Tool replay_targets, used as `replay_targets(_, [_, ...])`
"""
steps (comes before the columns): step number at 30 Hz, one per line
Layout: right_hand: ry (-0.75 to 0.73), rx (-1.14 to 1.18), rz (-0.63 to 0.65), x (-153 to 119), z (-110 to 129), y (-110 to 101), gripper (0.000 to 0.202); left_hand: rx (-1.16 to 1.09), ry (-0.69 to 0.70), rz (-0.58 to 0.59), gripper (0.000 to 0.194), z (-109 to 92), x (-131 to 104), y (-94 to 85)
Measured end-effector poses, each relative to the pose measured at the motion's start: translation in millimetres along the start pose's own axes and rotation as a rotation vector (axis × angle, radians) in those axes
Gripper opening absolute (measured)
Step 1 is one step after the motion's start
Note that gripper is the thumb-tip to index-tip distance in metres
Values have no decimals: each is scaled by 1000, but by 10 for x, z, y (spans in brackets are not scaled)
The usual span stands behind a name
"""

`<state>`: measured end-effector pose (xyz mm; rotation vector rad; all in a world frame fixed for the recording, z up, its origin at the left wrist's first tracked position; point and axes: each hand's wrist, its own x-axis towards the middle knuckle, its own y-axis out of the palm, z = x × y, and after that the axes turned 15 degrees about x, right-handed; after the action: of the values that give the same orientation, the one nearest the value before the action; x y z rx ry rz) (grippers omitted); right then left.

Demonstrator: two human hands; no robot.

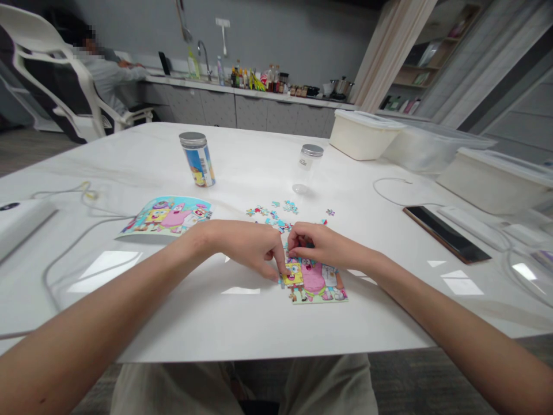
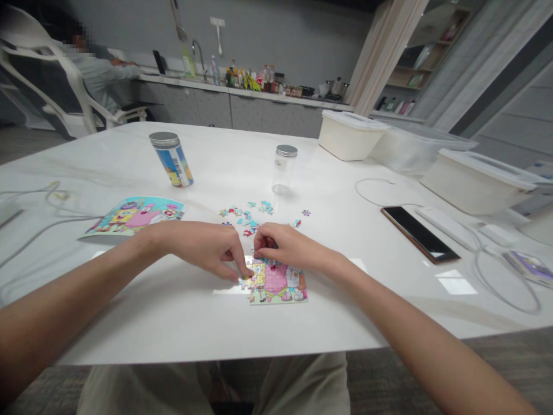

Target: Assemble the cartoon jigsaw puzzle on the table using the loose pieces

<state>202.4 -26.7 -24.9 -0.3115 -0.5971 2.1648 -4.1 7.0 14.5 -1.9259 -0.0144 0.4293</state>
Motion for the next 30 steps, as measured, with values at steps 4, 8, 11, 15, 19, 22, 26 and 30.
replay_targets(4, [6, 26, 21, 5, 10, -6, 3, 3, 2, -7, 26, -2, -2, -5])
replay_targets(8, [32, 129, 34, -6, 49, -52, 7, 0, -5, 2, 27, -6, -6, -10])
replay_targets(11, [41, 142, 52, -19, 54, -77, 7, 16, -9, 3, 27, -13, -10, -16])
replay_targets(15, [50, 103, 48, -23, 33, -66, 19, 39, 13, -16, 27, -13, -10, -21])
replay_targets(19, [79, 121, -4, -12, 31, -27, 21, 32, 36, -26, 27, -5, -11, -19])
replay_targets(22, [127, 166, -42, 1, 30, 1, 23, 20, 19, -29, 26, -12, -13, -19])
replay_targets(26, [119, 202, -78, 17, -4, 31, 19, 18, 4, -11, 26, -32, -15, -31])
replay_targets(30, [119, 182, -97, 17, -28, 56, 22, 0, 20, -17, 24, -33, -15, -32])
